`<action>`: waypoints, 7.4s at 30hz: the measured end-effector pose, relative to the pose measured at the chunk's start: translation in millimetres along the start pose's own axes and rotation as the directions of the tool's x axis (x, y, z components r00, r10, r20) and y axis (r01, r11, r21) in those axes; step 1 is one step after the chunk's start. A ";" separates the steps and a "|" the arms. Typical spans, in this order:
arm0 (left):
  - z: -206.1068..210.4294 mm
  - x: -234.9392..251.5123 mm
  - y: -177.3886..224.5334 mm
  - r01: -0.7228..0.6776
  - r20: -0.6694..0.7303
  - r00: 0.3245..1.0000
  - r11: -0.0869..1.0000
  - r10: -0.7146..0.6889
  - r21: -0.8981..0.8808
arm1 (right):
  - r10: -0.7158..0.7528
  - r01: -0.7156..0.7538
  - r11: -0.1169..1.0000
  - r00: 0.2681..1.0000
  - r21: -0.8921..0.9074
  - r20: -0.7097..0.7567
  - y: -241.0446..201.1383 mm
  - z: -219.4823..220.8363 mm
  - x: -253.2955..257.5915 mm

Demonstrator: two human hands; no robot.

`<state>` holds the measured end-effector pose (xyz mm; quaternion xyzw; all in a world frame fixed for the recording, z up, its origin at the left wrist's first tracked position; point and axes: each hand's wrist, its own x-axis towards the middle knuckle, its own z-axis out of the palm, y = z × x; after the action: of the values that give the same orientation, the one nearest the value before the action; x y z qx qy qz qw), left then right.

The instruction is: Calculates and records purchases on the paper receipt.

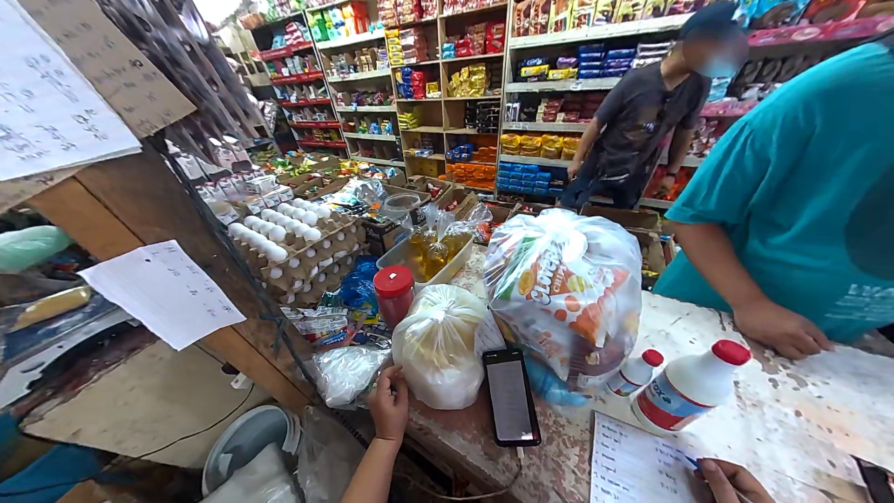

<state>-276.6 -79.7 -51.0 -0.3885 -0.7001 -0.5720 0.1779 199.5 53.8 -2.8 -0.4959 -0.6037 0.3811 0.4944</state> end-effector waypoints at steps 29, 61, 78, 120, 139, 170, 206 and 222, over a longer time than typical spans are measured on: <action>-1.3 0.5 -1.5 0.011 0.041 0.999 0.995 -0.007 -0.100 | -0.046 0.046 0.999 0.999 -0.011 0.010 8.8 -1.5 2.7; -0.4 1.3 -2.1 0.020 0.039 0.999 0.994 -0.016 -0.112 | -0.090 0.091 0.995 0.996 -0.041 0.016 8.9 -2.4 3.1; 0.4 0.6 -2.4 0.018 0.038 0.999 0.992 -0.014 -0.126 | -0.085 0.087 0.994 0.996 -0.068 0.033 8.8 -3.6 2.4; 0.5 -3.4 0.2 0.018 0.063 0.998 0.997 -0.013 -0.077 | -0.084 0.087 0.988 0.996 -0.126 0.031 7.8 -5.3 6.2; 60.8 -62.3 226.1 -0.222 0.762 0.263 0.806 0.592 -0.549 | 0.002 0.000 0.990 1.000 0.139 -0.014 -18.2 -5.1 -6.8; 79.7 -150.5 257.5 -0.467 0.840 -0.099 0.720 0.533 -0.512 | 0.001 -0.004 0.970 1.000 -0.243 -0.011 -8.5 14.2 -12.9; 80.6 -154.9 270.7 -0.450 0.845 -0.134 0.728 0.518 -0.517 | 0.044 -0.052 0.987 0.998 -0.150 -0.055 -11.7 6.4 -15.7; 81.4 -155.8 269.1 -0.437 0.835 -0.116 0.728 0.537 -0.529 | 0.031 -0.039 0.979 0.999 -0.199 -0.043 -11.3 9.3 -17.5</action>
<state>39.4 -44.6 -3.7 -0.8938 -0.4157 -0.0887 -0.1427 188.2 34.6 2.1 -0.5608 -0.6201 0.3173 0.4476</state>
